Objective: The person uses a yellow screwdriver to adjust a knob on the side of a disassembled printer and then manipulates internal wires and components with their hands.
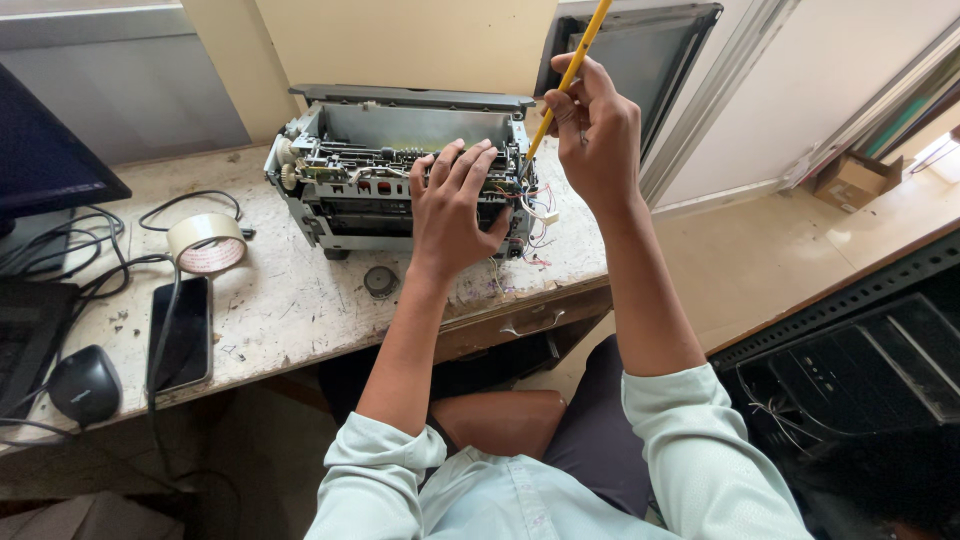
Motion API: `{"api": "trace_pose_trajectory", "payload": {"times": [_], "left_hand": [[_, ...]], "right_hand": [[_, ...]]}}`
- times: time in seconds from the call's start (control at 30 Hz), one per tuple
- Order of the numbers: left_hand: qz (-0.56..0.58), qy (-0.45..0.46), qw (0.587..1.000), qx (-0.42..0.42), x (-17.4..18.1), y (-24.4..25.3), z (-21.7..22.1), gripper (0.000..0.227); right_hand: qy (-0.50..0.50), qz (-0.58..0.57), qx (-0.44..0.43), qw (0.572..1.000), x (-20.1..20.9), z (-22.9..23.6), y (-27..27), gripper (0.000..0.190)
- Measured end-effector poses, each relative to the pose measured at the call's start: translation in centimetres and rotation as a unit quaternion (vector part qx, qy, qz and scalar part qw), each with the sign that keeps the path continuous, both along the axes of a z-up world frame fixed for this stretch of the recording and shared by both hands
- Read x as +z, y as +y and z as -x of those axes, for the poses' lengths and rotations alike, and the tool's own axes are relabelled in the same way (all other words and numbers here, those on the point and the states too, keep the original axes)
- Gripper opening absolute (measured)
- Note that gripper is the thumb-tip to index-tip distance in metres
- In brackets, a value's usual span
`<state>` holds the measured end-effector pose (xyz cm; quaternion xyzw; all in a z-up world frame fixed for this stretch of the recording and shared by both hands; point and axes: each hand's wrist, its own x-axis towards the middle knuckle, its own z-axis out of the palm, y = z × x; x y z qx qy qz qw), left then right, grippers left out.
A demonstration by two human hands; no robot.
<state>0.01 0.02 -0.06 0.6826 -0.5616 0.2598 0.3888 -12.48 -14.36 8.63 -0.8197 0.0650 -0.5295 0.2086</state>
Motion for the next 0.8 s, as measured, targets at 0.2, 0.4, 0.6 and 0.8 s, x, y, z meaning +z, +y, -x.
{"api": "trace_pose_trajectory", "payload": {"times": [0.2,0.4,0.6,0.8], "left_hand": [[0.008,-0.003,1.000,-0.001,-0.1,-0.1,0.0,0.067],[-0.001,0.000,1.000,0.002,-0.3,-0.3,-0.1,0.067],[0.003,-0.005,1.000,0.002,-0.3,-0.2,-0.1,0.067],[0.003,-0.003,1.000,-0.001,-0.3,-0.2,-0.1,0.067]], "right_hand": [[0.008,0.002,0.007,1.000,0.4,-0.1,0.0,0.025],[0.013,-0.030,0.005,0.999,0.1,-0.8,-0.6,0.014],[-0.055,-0.144,0.057,0.986,-0.8,-1.6,-1.0,0.022],[-0.024,-0.232,0.166,0.958,-1.1,-2.0,-1.4,0.020]]}}
